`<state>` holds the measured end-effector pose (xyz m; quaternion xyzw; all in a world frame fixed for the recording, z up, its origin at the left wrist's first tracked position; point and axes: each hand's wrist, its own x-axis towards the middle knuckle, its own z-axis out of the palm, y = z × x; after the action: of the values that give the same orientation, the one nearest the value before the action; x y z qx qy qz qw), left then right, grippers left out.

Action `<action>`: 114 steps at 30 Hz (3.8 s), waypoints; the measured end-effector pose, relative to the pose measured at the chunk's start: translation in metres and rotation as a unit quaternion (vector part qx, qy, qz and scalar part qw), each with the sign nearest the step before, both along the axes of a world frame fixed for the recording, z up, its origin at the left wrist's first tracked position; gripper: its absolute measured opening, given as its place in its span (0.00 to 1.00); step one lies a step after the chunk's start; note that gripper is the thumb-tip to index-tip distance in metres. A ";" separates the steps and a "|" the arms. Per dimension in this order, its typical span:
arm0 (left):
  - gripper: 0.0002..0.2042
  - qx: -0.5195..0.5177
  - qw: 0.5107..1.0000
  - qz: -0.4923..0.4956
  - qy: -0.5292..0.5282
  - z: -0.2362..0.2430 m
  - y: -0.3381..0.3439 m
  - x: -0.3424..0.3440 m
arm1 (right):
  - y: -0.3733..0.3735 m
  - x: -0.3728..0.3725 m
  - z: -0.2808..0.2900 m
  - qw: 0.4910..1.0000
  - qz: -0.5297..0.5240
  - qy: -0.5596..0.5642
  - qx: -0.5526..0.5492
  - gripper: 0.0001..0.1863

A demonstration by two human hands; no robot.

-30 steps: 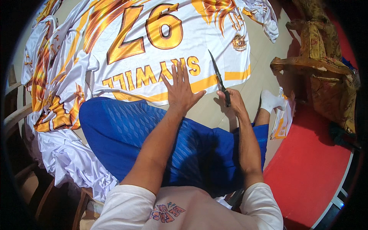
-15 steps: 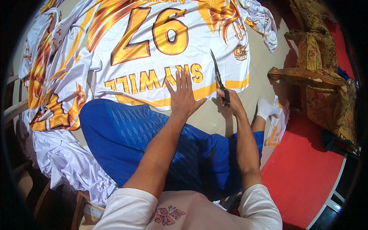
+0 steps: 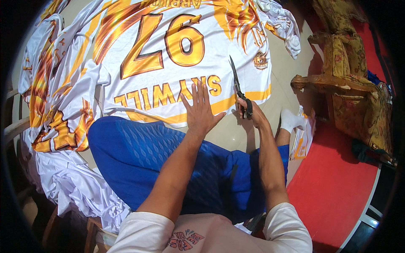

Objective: The person sits on the floor and uses scissors to cut a white and yellow jersey. They trim the edges and cut along the seams of the garment, occasionally adjusting the fabric with their hands.

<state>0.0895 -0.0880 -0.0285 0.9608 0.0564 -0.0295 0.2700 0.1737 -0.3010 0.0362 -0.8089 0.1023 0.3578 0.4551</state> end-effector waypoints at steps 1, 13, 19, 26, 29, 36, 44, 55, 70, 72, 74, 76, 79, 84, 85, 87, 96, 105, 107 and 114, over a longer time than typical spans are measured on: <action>0.62 -0.002 1.000 0.002 -0.004 0.000 0.000 0.000 | 0.000 0.000 -0.002 1.000 0.000 -0.010 -0.003 0.29; 0.57 -0.046 0.999 0.000 0.010 0.006 0.003 -0.008 | 0.018 -0.015 -0.002 0.998 -0.050 -0.019 -0.029 0.26; 0.52 -0.060 0.989 0.026 -0.135 0.012 0.049 0.068 | 0.025 -0.004 0.000 0.997 -0.068 0.001 0.021 0.25; 0.61 0.021 0.994 -0.023 -0.107 -0.021 0.079 0.078 | 0.053 0.004 0.006 0.993 -0.119 -0.004 0.007 0.25; 0.61 0.026 0.993 -0.031 -0.111 -0.021 0.078 0.078 | 0.046 0.001 -0.004 0.990 -0.137 -0.017 0.012 0.24; 0.63 0.026 0.995 -0.031 -0.089 -0.018 0.080 0.078 | 0.057 -0.010 -0.013 0.983 -0.179 -0.031 0.012 0.23; 0.66 0.040 0.996 -0.042 -0.068 -0.013 0.081 0.079 | 0.073 -0.005 -0.004 0.975 -0.210 -0.007 0.079 0.22; 0.65 0.024 0.997 -0.048 -0.055 -0.010 0.081 0.077 | 0.090 0.011 0.007 0.978 -0.206 -0.019 0.007 0.23; 0.65 0.038 0.998 -0.057 -0.016 -0.009 0.082 0.076 | 0.107 -0.001 -0.012 0.963 -0.264 -0.061 0.006 0.22; 0.65 0.030 0.998 -0.056 -0.018 -0.008 0.082 0.076 | 0.112 -0.001 -0.009 0.967 -0.249 -0.046 0.002 0.22; 0.65 0.025 0.998 -0.056 -0.016 -0.006 0.083 0.076 | 0.115 -0.001 -0.003 0.964 -0.260 -0.023 0.057 0.22; 0.65 0.020 0.998 -0.057 -0.009 -0.005 0.082 0.075 | 0.113 -0.001 -0.002 0.962 -0.260 -0.016 0.084 0.23; 0.64 0.021 0.998 -0.055 -0.011 -0.007 0.083 0.075 | 0.117 0.008 0.000 0.966 -0.248 -0.016 0.063 0.25; 0.65 0.018 0.998 -0.062 0.000 -0.004 0.083 0.075 | 0.114 0.013 -0.009 0.963 -0.259 -0.023 0.070 0.26; 0.65 0.021 0.998 -0.063 0.004 -0.004 0.083 0.075 | 0.112 0.013 -0.011 0.964 -0.257 -0.026 0.065 0.26; 0.65 0.020 0.998 -0.061 0.004 -0.004 0.084 0.075 | 0.110 0.013 -0.013 0.964 -0.255 -0.027 0.065 0.25; 0.65 0.027 0.997 -0.064 0.012 0.000 0.083 0.074 | 0.119 0.004 -0.011 0.955 -0.288 -0.053 0.048 0.23; 0.64 0.029 0.997 -0.063 0.016 0.003 0.081 0.066 | 0.121 -0.012 -0.020 0.952 -0.294 -0.064 0.050 0.22; 0.64 0.032 0.997 -0.066 0.027 0.008 0.080 0.061 | 0.118 -0.017 -0.020 0.952 -0.294 -0.058 0.060 0.23; 0.53 -0.032 0.998 -0.048 -0.006 0.028 0.085 0.077 | 0.092 -0.028 -0.013 0.959 -0.269 -0.016 0.087 0.26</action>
<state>0.1668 -0.0032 -0.0001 0.9533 0.0074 -0.0390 0.2994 0.1456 -0.2093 0.0232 -0.7147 0.2772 0.2167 0.6045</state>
